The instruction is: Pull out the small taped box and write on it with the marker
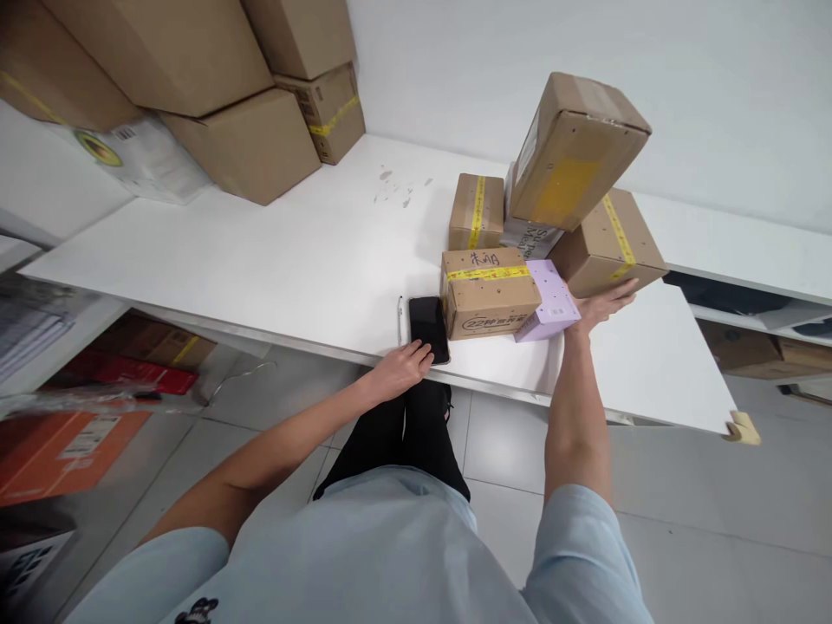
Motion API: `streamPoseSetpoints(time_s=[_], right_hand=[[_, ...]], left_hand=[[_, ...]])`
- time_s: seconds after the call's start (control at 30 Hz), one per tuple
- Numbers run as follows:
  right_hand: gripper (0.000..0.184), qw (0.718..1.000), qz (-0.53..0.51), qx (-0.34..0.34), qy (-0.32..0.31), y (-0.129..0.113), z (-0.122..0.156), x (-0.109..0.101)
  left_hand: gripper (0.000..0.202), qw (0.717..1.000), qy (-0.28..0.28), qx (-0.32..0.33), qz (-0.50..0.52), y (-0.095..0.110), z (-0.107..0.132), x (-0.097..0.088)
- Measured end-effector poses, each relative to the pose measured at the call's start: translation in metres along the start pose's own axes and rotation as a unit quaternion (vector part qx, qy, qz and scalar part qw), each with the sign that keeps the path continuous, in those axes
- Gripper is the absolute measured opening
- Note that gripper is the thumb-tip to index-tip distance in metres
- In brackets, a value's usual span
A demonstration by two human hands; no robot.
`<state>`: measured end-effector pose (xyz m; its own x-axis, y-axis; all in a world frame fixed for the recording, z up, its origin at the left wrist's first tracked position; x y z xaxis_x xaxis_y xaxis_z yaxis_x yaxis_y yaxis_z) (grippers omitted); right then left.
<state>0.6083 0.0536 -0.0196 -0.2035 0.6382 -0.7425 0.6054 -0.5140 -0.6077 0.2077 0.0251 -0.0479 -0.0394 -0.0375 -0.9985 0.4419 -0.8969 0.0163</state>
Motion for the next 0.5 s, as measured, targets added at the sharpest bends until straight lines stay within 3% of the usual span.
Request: streamPoseSetpoints(time_s=[0.07,0.13,0.23,0.27,0.33,0.43,0.5], right_hand=[[0.124,0.997,-0.06,0.041,-0.01,0.01,0.006,-0.01],[0.118,0.993,-0.109,0.054,0.002,0.018,0.016,-0.025],[0.077,0.985,-0.166,0.032,0.024,0.025,0.042,-0.046],[0.069,0.982,-0.189,0.021,0.011,0.025,0.052,-0.047],[0.068,0.974,-0.221,-0.011,-0.056,0.02,0.072,-0.041],[0.086,0.966,-0.192,-0.079,-0.155,0.0,0.1,-0.023],[0.095,0.971,-0.136,-0.112,-0.162,-0.014,0.109,-0.015]], left_hand=[[0.031,1.0,0.004,-0.006,0.027,-0.004,0.001,-0.008],[0.05,0.991,0.026,-0.058,0.118,-0.017,0.0,-0.021],[0.101,0.942,0.058,-0.147,0.295,-0.048,-0.012,-0.042],[0.119,0.933,0.058,-0.146,0.324,-0.056,-0.021,-0.049],[0.137,0.928,0.051,-0.11,0.352,-0.068,-0.045,-0.062],[0.143,0.922,0.029,-0.046,0.384,-0.079,-0.082,-0.069],[0.139,0.917,0.015,-0.022,0.398,-0.081,-0.099,-0.069]])
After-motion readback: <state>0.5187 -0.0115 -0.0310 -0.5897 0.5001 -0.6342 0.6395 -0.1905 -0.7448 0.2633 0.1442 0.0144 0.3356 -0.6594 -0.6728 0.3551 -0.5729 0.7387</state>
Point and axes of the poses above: each hand's wrist, its own z-axis away from the middle knuckle, its own x-axis out of the palm, y = z × x, the point moved 7 cm from there along -z, towards the middle knuckle, and after that the axes turned 9 degrees about -y, right-handed, at the moved point
